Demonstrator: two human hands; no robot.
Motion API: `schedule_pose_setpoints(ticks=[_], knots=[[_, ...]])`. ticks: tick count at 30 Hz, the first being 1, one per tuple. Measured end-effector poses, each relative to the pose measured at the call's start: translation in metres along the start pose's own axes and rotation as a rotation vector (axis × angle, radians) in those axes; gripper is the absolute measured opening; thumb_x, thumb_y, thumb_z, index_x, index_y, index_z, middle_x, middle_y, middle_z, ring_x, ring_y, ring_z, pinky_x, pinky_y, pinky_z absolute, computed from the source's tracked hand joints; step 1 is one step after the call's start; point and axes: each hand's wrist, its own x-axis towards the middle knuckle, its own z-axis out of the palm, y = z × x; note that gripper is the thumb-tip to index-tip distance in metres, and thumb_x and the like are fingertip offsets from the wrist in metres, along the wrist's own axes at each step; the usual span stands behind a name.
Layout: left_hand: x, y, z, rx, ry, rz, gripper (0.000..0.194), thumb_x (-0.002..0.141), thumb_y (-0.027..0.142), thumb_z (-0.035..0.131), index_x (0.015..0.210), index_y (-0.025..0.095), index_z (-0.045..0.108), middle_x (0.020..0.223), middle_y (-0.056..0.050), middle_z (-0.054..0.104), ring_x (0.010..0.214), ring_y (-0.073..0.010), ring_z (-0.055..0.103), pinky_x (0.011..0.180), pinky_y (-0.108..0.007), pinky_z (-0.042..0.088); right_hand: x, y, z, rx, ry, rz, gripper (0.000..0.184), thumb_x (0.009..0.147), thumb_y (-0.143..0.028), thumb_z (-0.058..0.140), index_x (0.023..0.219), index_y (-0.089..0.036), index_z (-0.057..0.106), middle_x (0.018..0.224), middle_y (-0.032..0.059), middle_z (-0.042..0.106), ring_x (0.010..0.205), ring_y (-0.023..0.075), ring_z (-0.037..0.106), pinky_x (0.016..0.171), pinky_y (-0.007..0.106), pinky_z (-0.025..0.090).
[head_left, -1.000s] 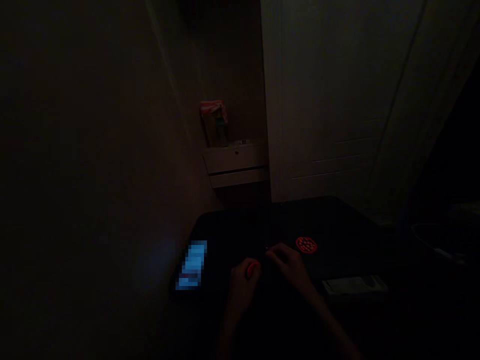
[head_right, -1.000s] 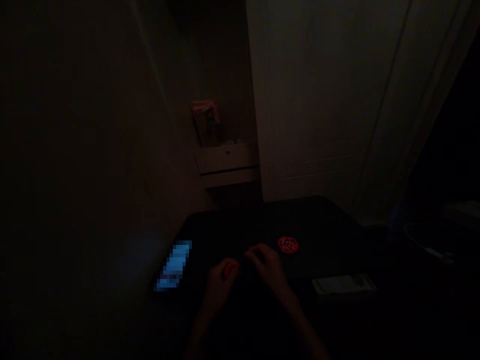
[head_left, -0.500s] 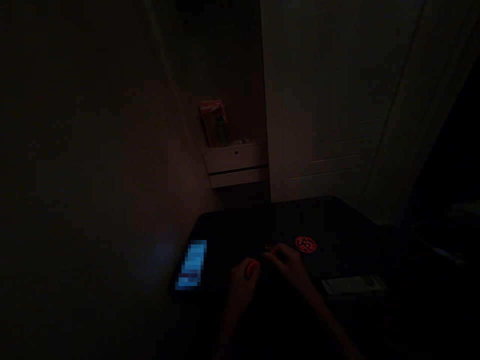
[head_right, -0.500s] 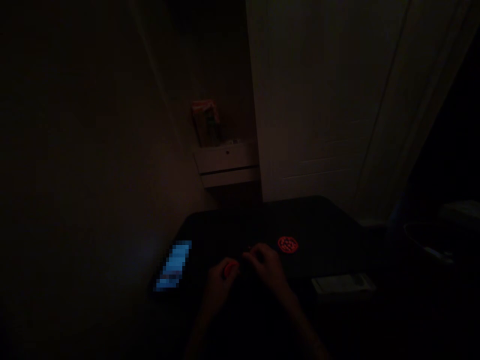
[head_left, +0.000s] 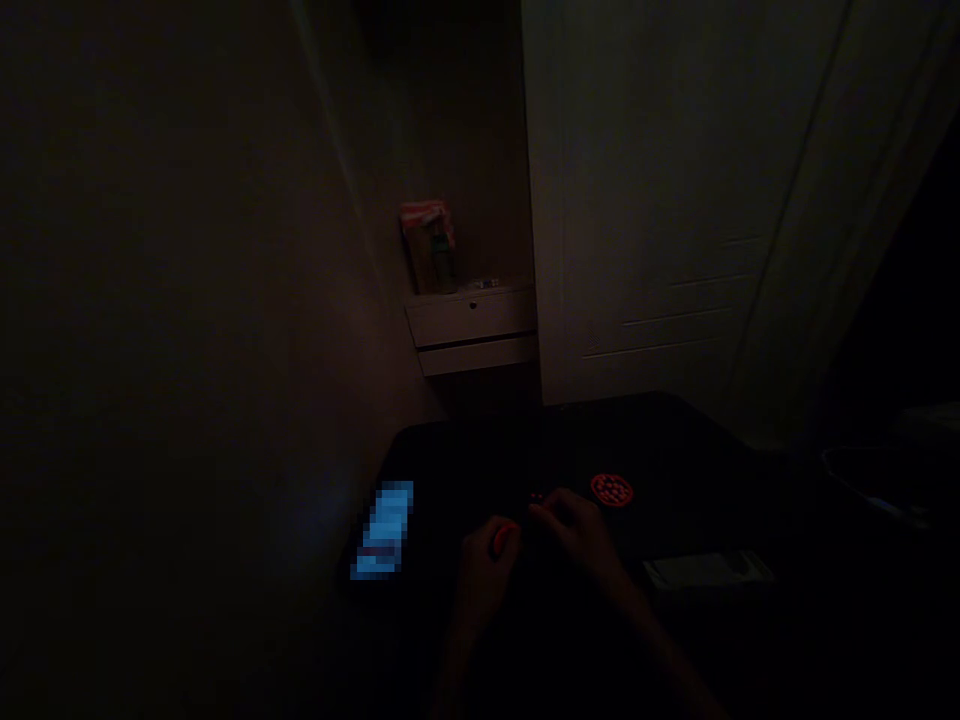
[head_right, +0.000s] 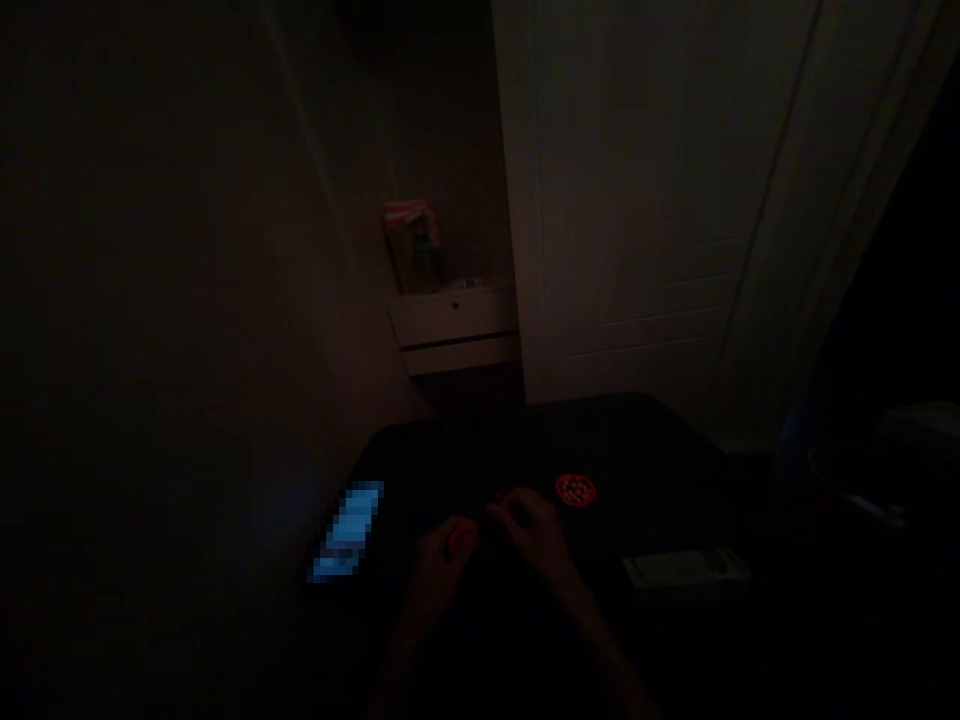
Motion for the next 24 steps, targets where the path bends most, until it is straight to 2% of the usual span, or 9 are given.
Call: schedule_pose_setpoints(ticks=[5, 12, 17, 24], knots=[[0.000, 0.000, 0.001, -0.007, 0.015, 0.008, 0.026, 0.089, 0.038, 0.055, 0.085, 0.019, 0.072, 0.076, -0.003, 0.071, 0.072, -0.0187, 0.063, 0.068, -0.027, 0.046, 0.001, 0.005, 0.000, 0.038, 0.004, -0.034, 0.030, 0.095, -0.049, 0.062, 0.087, -0.023, 0.074, 0.089, 0.0065, 0.077, 0.084, 0.0241, 0.072, 0.077, 0.034, 0.055], [0.000, 0.000, 0.001, 0.014, 0.015, 0.009, 0.024, 0.090, 0.036, 0.056, 0.086, 0.019, 0.073, 0.077, -0.002, 0.072, 0.073, -0.0188, 0.064, 0.069, -0.027, 0.046, 0.000, 0.008, 0.000, 0.045, 0.030, -0.079, 0.020, 0.097, -0.039, 0.061, 0.100, -0.025, 0.076, 0.101, 0.0063, 0.078, 0.095, 0.0251, 0.073, 0.088, 0.038, 0.056], [0.000, -0.001, 0.001, 0.001, 0.021, 0.012, 0.024, 0.089, 0.037, 0.056, 0.086, 0.019, 0.073, 0.078, -0.003, 0.073, 0.074, -0.0194, 0.066, 0.070, -0.027, 0.047, 0.000, 0.011, 0.001, 0.056, 0.040, -0.088, 0.021, 0.098, -0.035, 0.059, 0.106, -0.026, 0.077, 0.105, 0.0071, 0.078, 0.098, 0.0254, 0.074, 0.090, 0.040, 0.057], [0.000, 0.002, 0.000, 0.005, 0.019, 0.010, 0.027, 0.089, 0.039, 0.056, 0.086, 0.020, 0.073, 0.077, -0.003, 0.074, 0.073, -0.0189, 0.065, 0.069, -0.027, 0.047, 0.001, 0.012, 0.002, 0.062, 0.034, -0.088, 0.021, 0.097, -0.035, 0.060, 0.103, -0.025, 0.077, 0.103, 0.0078, 0.079, 0.097, 0.0254, 0.074, 0.088, 0.039, 0.058]])
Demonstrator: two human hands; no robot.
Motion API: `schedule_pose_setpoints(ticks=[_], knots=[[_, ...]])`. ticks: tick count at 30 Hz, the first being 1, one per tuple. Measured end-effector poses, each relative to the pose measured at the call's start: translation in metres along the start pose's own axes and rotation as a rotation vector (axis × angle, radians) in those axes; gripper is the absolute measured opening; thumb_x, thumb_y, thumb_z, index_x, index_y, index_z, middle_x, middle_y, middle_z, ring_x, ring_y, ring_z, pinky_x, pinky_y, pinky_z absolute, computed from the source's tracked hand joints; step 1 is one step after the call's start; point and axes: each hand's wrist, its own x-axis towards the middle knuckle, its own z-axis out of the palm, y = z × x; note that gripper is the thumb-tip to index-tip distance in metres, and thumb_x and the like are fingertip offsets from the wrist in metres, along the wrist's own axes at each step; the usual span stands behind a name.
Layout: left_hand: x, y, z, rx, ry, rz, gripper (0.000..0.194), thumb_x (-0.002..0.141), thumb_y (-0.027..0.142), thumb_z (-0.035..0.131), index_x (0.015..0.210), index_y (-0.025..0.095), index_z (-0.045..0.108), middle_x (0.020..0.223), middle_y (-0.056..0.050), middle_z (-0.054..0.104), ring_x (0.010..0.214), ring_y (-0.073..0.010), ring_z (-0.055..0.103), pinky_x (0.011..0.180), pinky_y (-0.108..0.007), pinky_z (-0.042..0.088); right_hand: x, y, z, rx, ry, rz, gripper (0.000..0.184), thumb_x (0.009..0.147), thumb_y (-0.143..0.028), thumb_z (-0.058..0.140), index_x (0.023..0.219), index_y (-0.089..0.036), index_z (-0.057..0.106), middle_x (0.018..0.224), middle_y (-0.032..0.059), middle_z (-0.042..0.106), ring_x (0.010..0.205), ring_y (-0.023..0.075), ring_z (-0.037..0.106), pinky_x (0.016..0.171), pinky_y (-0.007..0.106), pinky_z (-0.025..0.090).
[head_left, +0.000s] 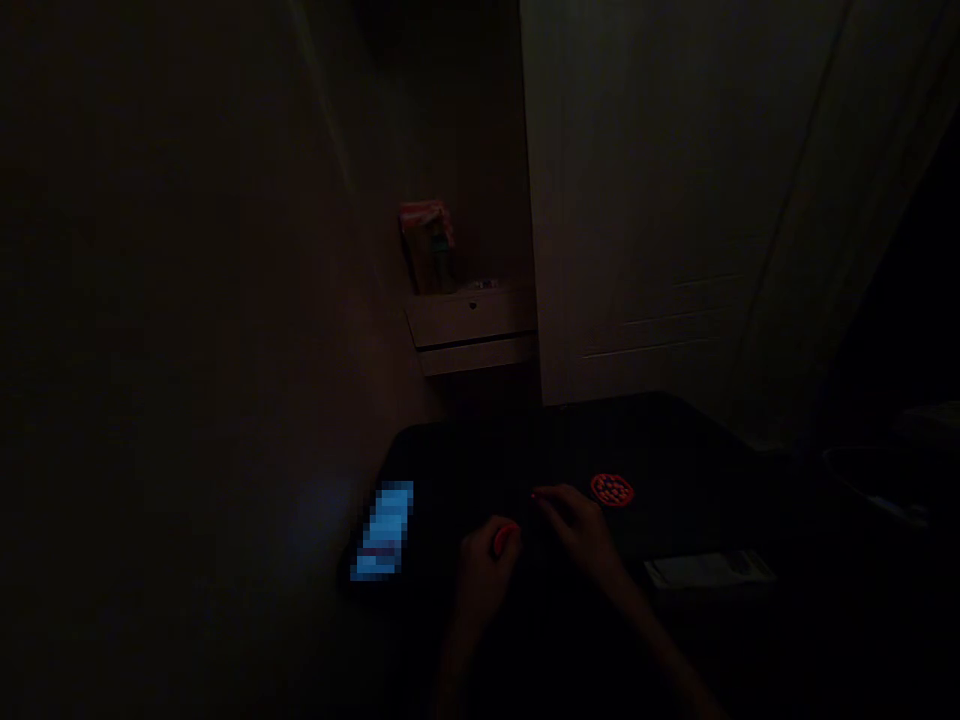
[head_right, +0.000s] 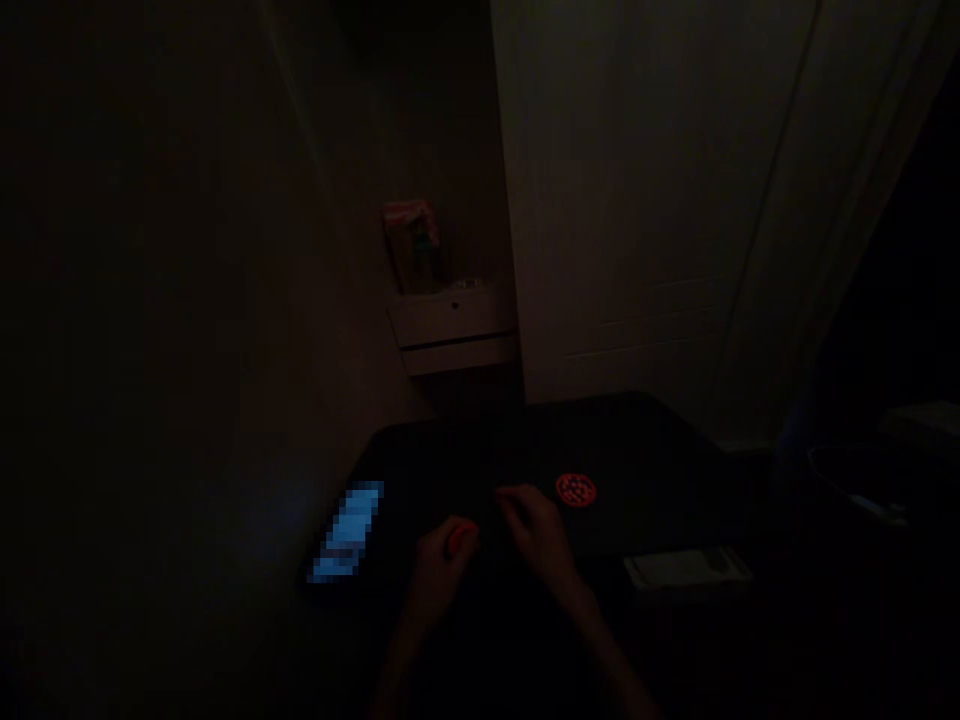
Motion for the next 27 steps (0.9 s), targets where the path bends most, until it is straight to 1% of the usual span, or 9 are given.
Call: schedule_pose_setpoints(ticks=[6, 10, 13, 17, 21, 27], knots=[[0.0001, -0.0004, 0.0006, -0.015, 0.007, 0.001, 0.026, 0.089, 0.038, 0.056, 0.085, 0.019, 0.073, 0.076, -0.003, 0.073, 0.072, -0.0188, 0.065, 0.068, -0.027, 0.047, -0.0010, -0.0019, -0.0014, -0.009, -0.033, 0.045, 0.020, 0.095, -0.034, 0.061, 0.104, -0.023, 0.075, 0.104, 0.0084, 0.077, 0.097, 0.0252, 0.072, 0.087, 0.038, 0.057], [-0.0001, -0.0023, 0.0006, 0.007, 0.012, 0.022, 0.026, 0.091, 0.037, 0.055, 0.085, 0.019, 0.073, 0.074, -0.002, 0.072, 0.071, -0.0184, 0.064, 0.068, -0.027, 0.047, -0.0008, -0.0038, -0.0020, -0.014, -0.050, 0.072, 0.020, 0.094, -0.037, 0.063, 0.102, -0.024, 0.076, 0.102, 0.0077, 0.077, 0.095, 0.0251, 0.072, 0.085, 0.037, 0.056], [-0.0002, -0.0022, 0.0002, 0.018, 0.004, 0.014, 0.026, 0.090, 0.037, 0.056, 0.086, 0.019, 0.073, 0.076, -0.002, 0.073, 0.072, -0.0189, 0.065, 0.068, -0.027, 0.047, -0.0002, -0.0055, -0.0020, -0.015, -0.033, 0.072, 0.022, 0.095, -0.042, 0.064, 0.097, -0.023, 0.075, 0.099, 0.0073, 0.077, 0.093, 0.0253, 0.072, 0.085, 0.038, 0.055], [-0.0001, -0.0009, -0.0001, 0.017, 0.001, 0.003, 0.026, 0.090, 0.037, 0.056, 0.087, 0.019, 0.074, 0.076, -0.003, 0.073, 0.072, -0.0193, 0.065, 0.068, -0.028, 0.047, 0.0008, -0.0069, -0.0016, -0.022, -0.029, 0.069, 0.030, 0.097, -0.048, 0.060, 0.091, -0.023, 0.075, 0.093, 0.0071, 0.077, 0.089, 0.0252, 0.071, 0.083, 0.037, 0.054], [-0.0002, -0.0010, 0.0000, -0.002, 0.000, -0.003, 0.025, 0.089, 0.037, 0.057, 0.087, 0.019, 0.074, 0.078, -0.003, 0.074, 0.073, -0.0192, 0.066, 0.069, -0.027, 0.048, 0.0009, -0.0061, -0.0015, -0.034, -0.015, 0.079, 0.037, 0.098, -0.053, 0.056, 0.091, -0.023, 0.074, 0.092, 0.0078, 0.077, 0.088, 0.0255, 0.071, 0.083, 0.037, 0.054], [-0.0008, -0.0017, 0.0008, -0.014, 0.002, -0.006, 0.026, 0.090, 0.038, 0.057, 0.085, 0.019, 0.073, 0.075, -0.001, 0.072, 0.071, -0.0181, 0.064, 0.067, -0.026, 0.046, 0.0000, -0.0076, -0.0027, -0.030, -0.031, 0.092, 0.037, 0.102, -0.051, 0.050, 0.092, -0.023, 0.073, 0.094, 0.0071, 0.076, 0.088, 0.0244, 0.071, 0.082, 0.035, 0.053]])
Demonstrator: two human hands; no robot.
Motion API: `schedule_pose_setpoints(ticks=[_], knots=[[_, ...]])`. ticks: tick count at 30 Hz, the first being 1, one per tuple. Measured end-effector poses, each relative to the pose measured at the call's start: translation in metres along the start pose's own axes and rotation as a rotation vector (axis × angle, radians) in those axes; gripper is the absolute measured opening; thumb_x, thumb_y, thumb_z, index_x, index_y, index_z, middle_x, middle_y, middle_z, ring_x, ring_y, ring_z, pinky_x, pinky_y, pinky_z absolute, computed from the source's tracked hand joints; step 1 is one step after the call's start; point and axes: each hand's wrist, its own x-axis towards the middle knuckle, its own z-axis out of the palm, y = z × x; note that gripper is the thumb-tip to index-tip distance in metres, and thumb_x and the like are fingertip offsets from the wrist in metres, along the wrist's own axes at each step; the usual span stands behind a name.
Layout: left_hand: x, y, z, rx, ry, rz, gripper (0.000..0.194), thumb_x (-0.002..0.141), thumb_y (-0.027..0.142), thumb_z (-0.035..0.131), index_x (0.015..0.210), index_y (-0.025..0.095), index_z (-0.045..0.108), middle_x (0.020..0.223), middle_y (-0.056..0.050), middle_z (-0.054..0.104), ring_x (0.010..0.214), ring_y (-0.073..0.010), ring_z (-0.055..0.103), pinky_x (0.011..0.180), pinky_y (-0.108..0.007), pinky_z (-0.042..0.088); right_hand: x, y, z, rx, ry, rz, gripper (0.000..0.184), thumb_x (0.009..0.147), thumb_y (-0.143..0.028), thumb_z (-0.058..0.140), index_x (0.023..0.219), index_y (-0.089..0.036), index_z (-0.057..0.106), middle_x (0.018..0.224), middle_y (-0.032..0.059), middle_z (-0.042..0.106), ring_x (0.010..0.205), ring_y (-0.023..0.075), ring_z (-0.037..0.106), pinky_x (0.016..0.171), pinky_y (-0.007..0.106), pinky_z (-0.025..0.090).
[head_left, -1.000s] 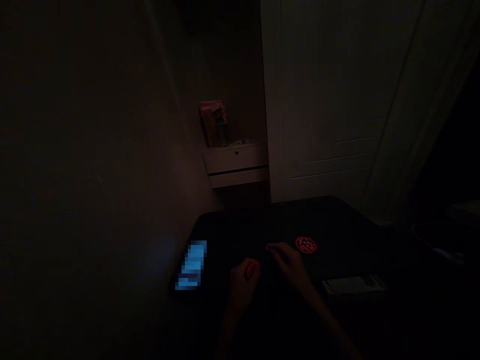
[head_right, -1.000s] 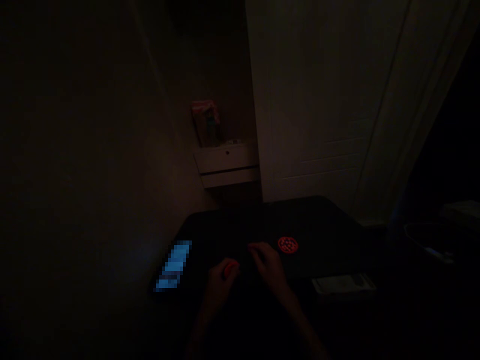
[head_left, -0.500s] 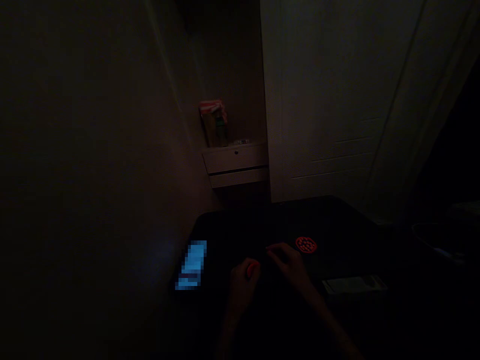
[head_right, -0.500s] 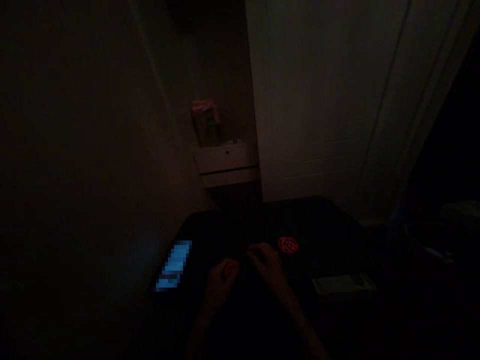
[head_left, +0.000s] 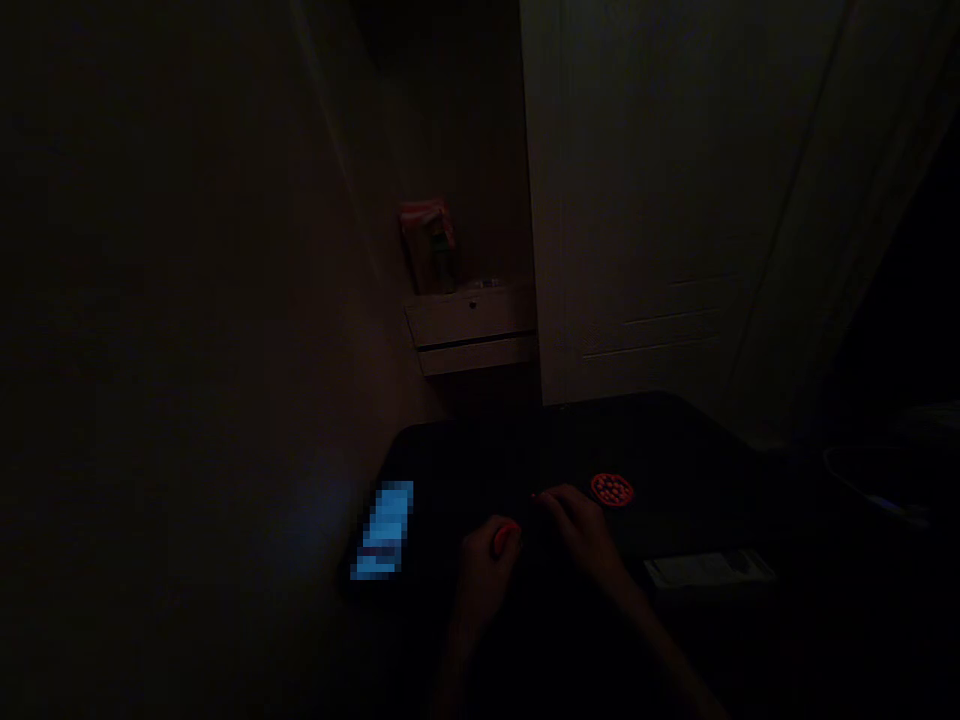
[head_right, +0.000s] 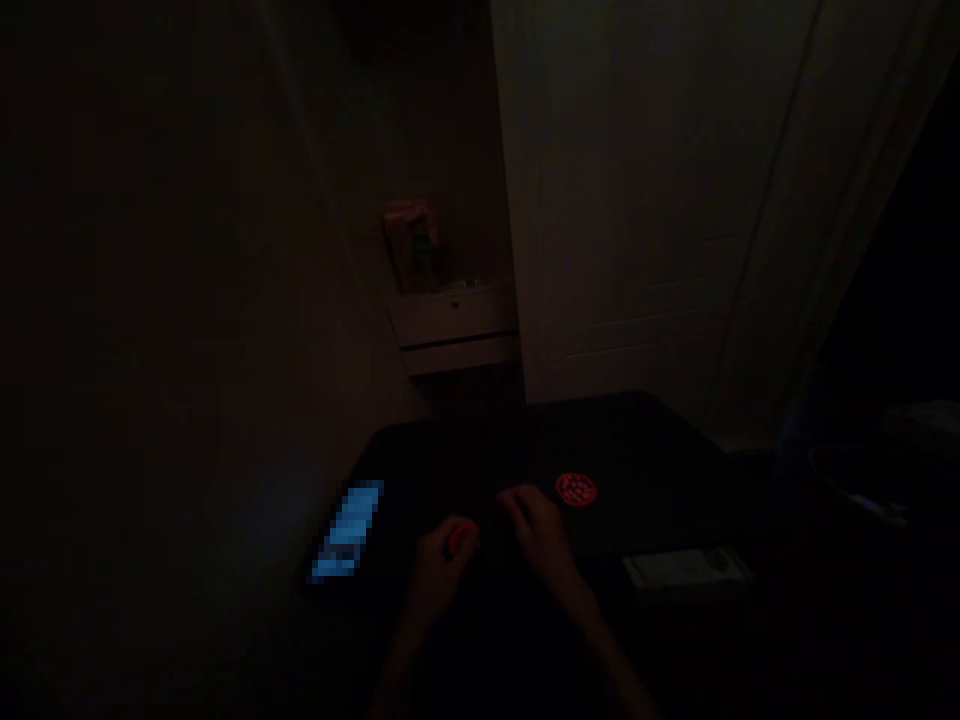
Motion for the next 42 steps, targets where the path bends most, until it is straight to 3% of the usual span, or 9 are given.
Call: schedule_pose_setpoints(ticks=[15, 30, 42], knots=[[0.0002, -0.0002, -0.0005, 0.014, -0.003, 0.012, 0.026, 0.091, 0.038, 0.056, 0.086, 0.019, 0.073, 0.075, -0.002, 0.072, 0.071, -0.0183, 0.065, 0.067, -0.026, 0.047, 0.0006, -0.0075, 0.0004, -0.052, 0.032, 0.012, 0.047, 0.097, -0.061, 0.055, 0.074, -0.022, 0.067, 0.073, 0.0032, 0.070, 0.068, 0.0201, 0.065, 0.065, 0.030, 0.049], [0.0000, 0.0008, -0.0004, 0.020, 0.010, 0.018, 0.024, 0.090, 0.036, 0.057, 0.085, 0.019, 0.073, 0.077, -0.002, 0.073, 0.073, -0.0183, 0.065, 0.069, -0.026, 0.047, 0.0007, -0.0024, 0.0010, 0.028, 0.048, 0.003, 0.036, 0.094, -0.057, 0.062, 0.087, -0.023, 0.071, 0.088, 0.0065, 0.075, 0.083, 0.0244, 0.070, 0.078, 0.035, 0.053], [0.0005, -0.0005, 0.0000, 0.026, 0.009, 0.019, 0.024, 0.091, 0.036, 0.058, 0.085, 0.019, 0.073, 0.075, -0.002, 0.073, 0.071, -0.0185, 0.065, 0.067, -0.026, 0.046, 0.0019, -0.0071, -0.0004, 0.002, 0.150, 0.056, 0.043, 0.094, -0.062, 0.059, 0.079, -0.022, 0.065, 0.077, 0.0047, 0.071, 0.072, 0.0219, 0.065, 0.068, 0.031, 0.049]])
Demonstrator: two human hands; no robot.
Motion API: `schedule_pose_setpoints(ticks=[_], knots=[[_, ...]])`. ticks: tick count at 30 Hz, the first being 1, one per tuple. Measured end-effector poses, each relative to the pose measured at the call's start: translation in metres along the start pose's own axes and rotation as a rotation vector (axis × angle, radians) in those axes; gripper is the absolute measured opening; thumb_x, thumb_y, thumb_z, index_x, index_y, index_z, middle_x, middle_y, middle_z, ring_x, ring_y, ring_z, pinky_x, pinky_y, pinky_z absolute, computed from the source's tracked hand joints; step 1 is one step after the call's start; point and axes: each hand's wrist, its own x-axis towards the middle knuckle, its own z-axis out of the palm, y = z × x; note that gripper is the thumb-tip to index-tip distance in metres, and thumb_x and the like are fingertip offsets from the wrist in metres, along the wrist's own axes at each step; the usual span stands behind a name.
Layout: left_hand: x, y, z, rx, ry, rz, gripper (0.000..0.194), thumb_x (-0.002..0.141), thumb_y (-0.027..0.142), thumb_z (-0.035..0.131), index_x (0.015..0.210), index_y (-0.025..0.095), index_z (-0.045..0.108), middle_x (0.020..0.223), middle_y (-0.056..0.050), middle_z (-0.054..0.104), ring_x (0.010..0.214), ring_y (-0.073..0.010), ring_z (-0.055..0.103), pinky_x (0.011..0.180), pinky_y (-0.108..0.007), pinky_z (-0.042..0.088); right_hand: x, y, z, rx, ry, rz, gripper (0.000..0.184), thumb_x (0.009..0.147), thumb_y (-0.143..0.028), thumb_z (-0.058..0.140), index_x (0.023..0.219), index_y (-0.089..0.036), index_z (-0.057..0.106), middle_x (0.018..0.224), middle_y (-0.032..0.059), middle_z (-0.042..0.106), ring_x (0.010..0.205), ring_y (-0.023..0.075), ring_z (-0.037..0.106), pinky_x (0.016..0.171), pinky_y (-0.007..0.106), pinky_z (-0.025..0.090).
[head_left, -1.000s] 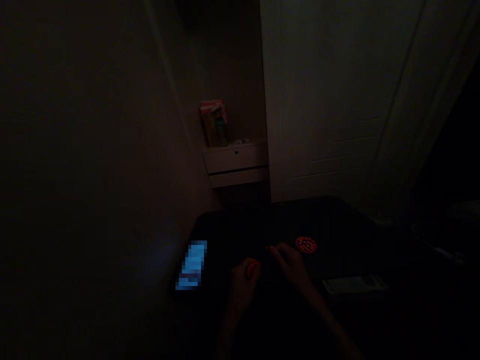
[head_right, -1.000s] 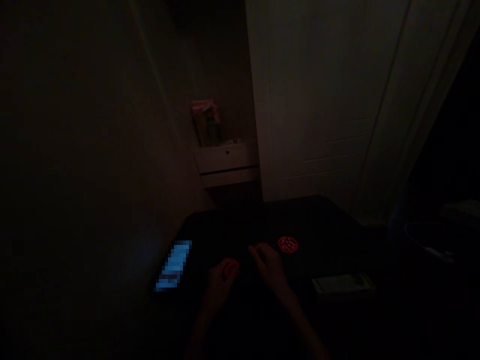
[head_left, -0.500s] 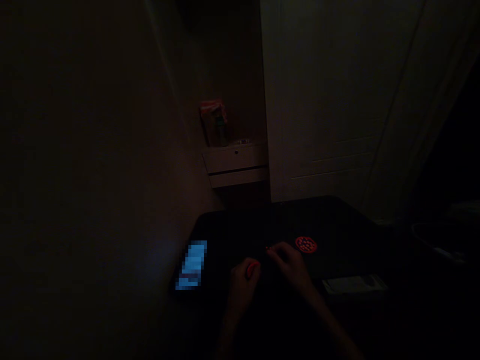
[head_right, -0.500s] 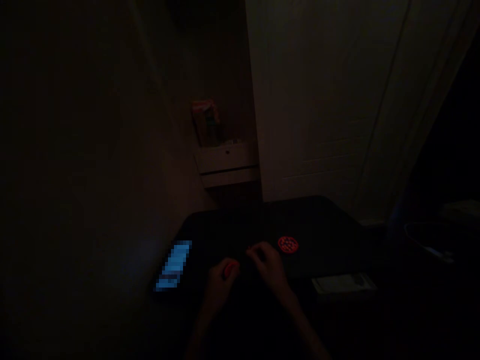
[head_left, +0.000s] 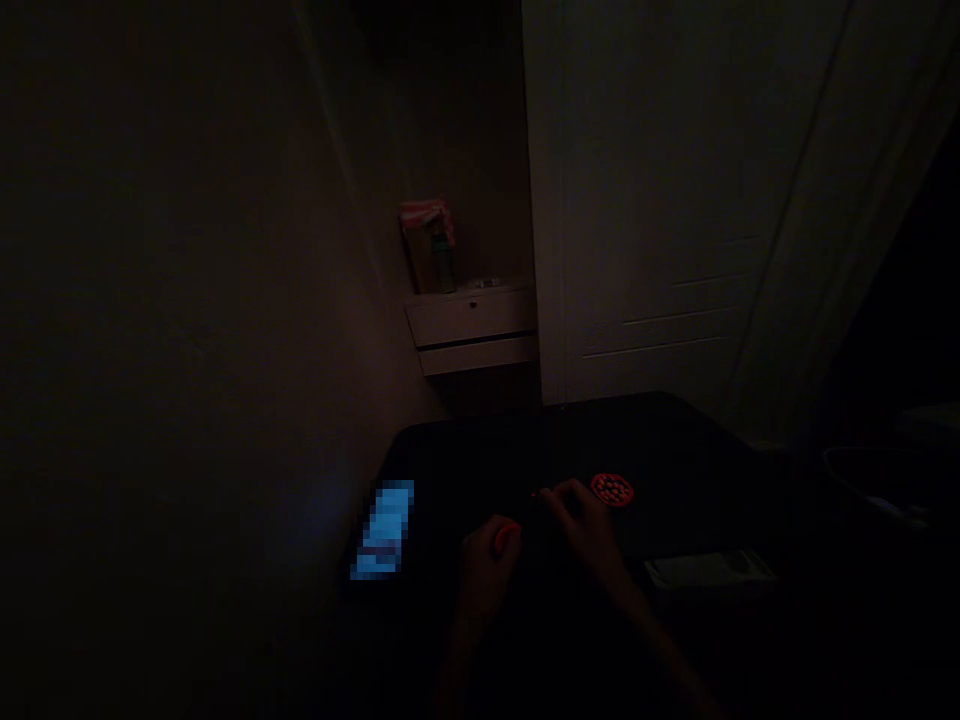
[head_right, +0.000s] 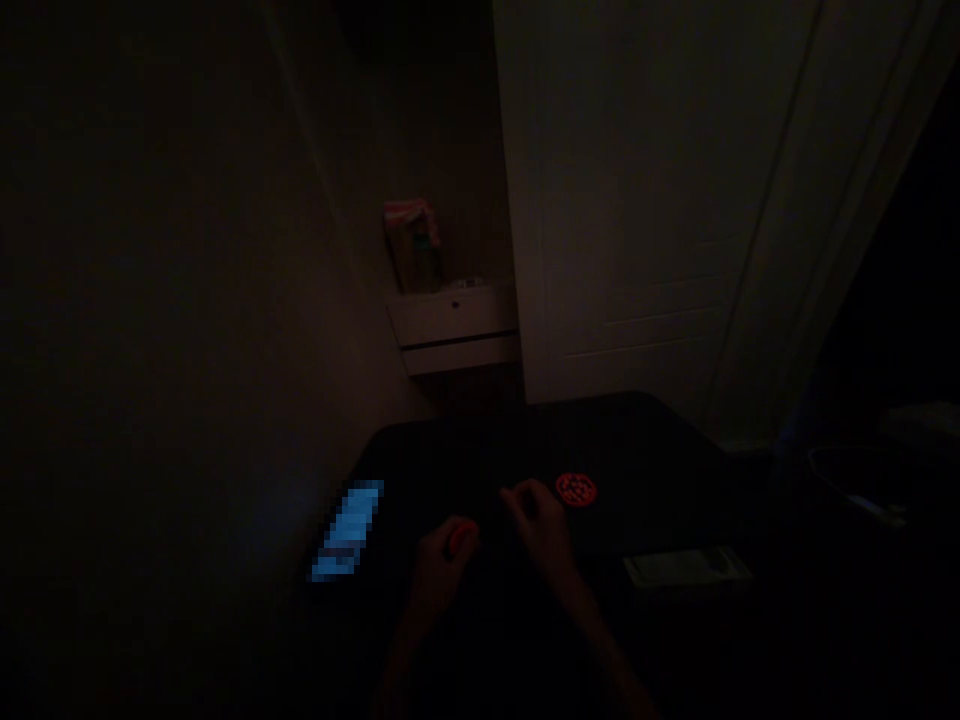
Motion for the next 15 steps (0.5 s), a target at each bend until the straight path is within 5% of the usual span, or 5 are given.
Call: schedule_pose_setpoints(ticks=[15], knots=[[0.000, -0.002, 0.002, -0.003, -0.008, 0.002, 0.025, 0.091, 0.036, 0.055, 0.086, 0.019, 0.073, 0.075, -0.002, 0.072, 0.072, -0.0186, 0.065, 0.068, -0.026, 0.046, 0.003, 0.021, 0.006, -0.051, -0.066, -0.097, 0.027, 0.100, -0.044, 0.056, 0.102, -0.022, 0.073, 0.102, 0.0095, 0.074, 0.096, 0.0266, 0.069, 0.088, 0.041, 0.053]])
